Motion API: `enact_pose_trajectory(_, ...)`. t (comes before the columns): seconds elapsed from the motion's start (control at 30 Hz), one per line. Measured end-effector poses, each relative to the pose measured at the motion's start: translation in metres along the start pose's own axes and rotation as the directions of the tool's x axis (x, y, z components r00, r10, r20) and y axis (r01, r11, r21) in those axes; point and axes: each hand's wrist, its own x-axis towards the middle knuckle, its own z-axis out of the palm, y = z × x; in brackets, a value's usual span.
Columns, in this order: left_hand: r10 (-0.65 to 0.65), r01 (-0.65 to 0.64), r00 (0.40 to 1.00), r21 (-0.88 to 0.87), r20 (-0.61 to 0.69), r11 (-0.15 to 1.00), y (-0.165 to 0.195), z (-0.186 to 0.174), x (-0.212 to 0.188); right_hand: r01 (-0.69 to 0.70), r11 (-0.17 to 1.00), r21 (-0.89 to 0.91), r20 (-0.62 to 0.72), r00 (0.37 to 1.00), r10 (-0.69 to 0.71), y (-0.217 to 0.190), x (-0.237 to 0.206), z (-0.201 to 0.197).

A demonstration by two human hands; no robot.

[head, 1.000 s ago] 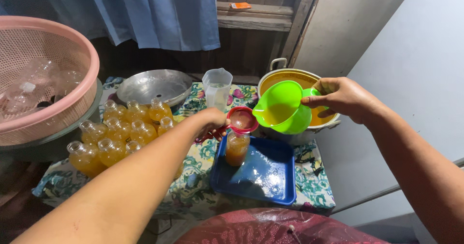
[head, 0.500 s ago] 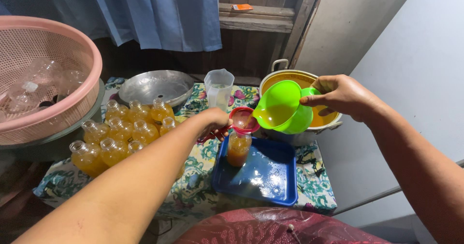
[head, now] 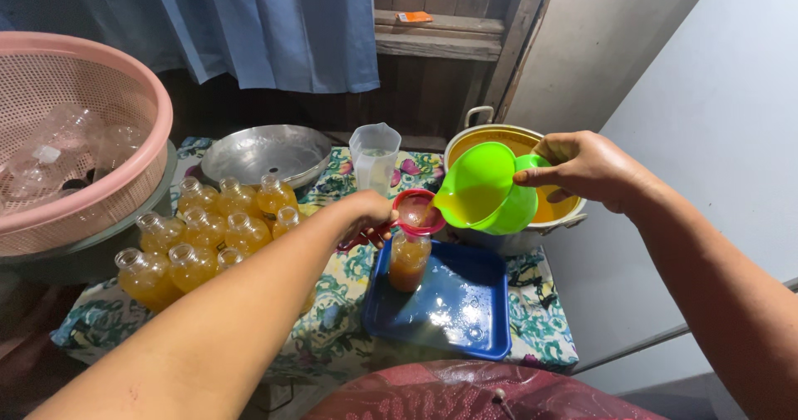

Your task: The person pours a yellow liquid from a large pot into plastic bottles using a green ladle and a pink strainer. They place each filled bottle on a blue tray and continue the process with additional empty bottles.

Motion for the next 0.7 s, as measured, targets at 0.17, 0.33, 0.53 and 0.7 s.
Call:
enact_pose_trajectory(0.17, 0.01, -0.011, 1.0, 0.001, 0.011, 1.0, -0.0012, -0.0013, 0.0025, 0.001, 0.999, -0.042, -0.01, 1.0, -0.001, -0.0027, 0.0006, -0.0006)
enact_pose_trajectory(0.33, 0.027, -0.027, 0.999, 0.008, 0.018, 1.0, -0.0005, -0.0032, 0.0015, -0.002, 0.999, -0.038, -0.017, 1.0, 0.002, -0.0045, 0.0007, 0.0008)
enact_pose_trajectory(0.53, 0.01, -0.01, 1.0, 0.012, -0.002, 1.0, 0.0024, -0.002, -0.0014, -0.003, 0.999, -0.047, -0.02, 1.0, 0.002, -0.0055, 0.0017, 0.0011)
enact_pose_trajectory(0.7, 0.017, -0.016, 1.0, 0.038, -0.005, 0.999, 0.0038, -0.002, -0.0043, -0.01, 0.998, -0.058, -0.023, 1.0, 0.009, -0.0041, 0.001, 0.0011)
